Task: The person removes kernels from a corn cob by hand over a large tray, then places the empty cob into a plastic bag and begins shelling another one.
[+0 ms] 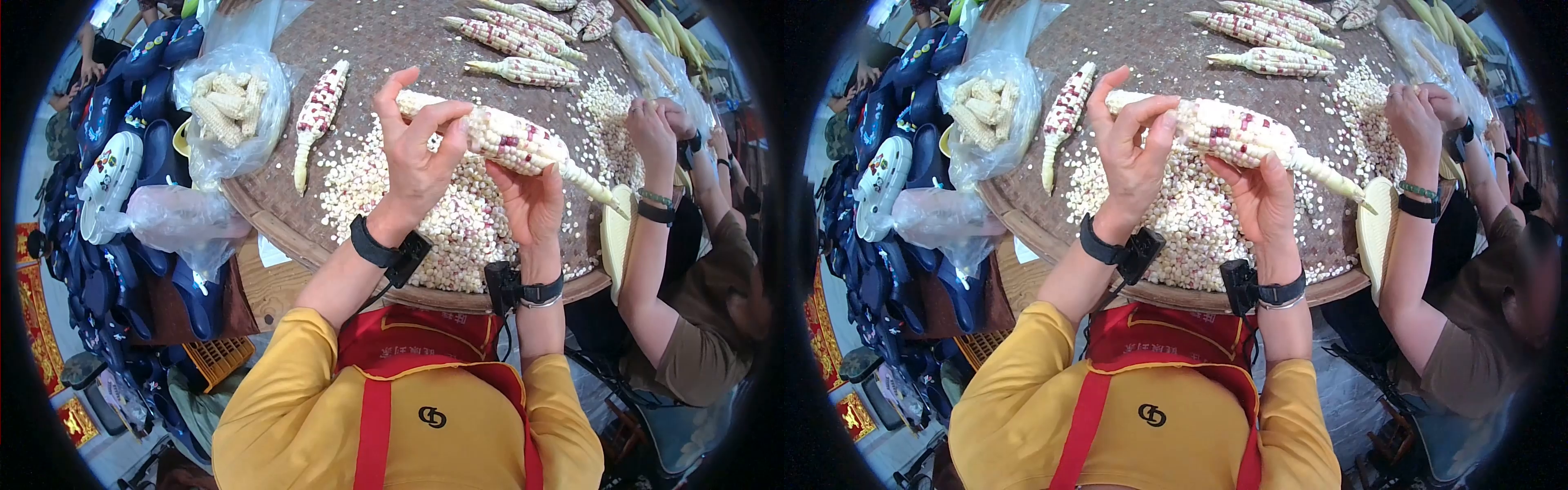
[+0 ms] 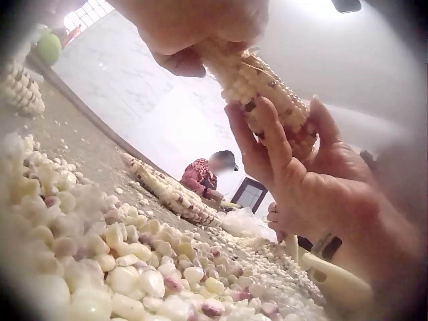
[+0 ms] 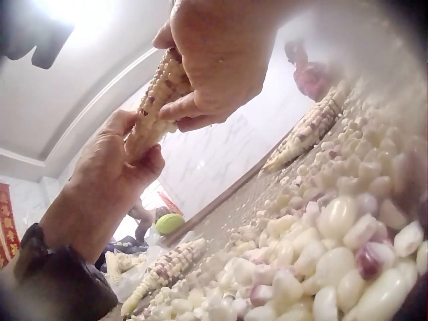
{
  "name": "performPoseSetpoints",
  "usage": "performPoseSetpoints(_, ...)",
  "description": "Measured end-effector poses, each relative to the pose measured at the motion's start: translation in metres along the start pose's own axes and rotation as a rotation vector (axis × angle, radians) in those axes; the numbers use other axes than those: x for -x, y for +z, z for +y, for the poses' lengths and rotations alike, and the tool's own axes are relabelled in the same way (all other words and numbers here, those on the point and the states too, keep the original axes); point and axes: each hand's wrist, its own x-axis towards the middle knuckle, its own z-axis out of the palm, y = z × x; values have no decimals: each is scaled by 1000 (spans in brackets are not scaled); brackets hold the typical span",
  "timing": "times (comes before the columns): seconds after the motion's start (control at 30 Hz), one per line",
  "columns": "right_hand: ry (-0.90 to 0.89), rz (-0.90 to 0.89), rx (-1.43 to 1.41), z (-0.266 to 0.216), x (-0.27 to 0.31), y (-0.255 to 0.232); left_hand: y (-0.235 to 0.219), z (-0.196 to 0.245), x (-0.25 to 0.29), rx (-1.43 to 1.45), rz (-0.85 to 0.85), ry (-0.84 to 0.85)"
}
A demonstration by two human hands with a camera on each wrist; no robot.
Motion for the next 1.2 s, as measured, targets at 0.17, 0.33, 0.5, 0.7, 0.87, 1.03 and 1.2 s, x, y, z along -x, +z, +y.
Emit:
performPoseSetpoints(0.17, -5, 60, 98, -3, -1, -4, -2, -6, 0, -86, -37, 132)
performPoseSetpoints(0.33, -25, -22, 25, -7, -1, 9, -1, -10, 1, -78, -53, 119)
performPoseSetpoints(0.5, 16, -119, 24, -7, 1, 11, -1, -11, 0, -89, -3, 140)
performPoseSetpoints(0.7, 85, -48, 81, -5, 2, 5, -5, -6, -1, -170, 5, 185)
performPoseSetpoints(0.87, 63, 7, 143, -2, 0, 5, -4, -4, -3, -160, 8, 192)
performPoseSetpoints(1.03, 38, 33, 179, 1, 0, 7, -2, -4, -3, -97, 13, 147)
performPoseSetpoints(1.2, 22, 36, 217, 1, 1, 8, -5, -1, -3, -94, -4, 79)
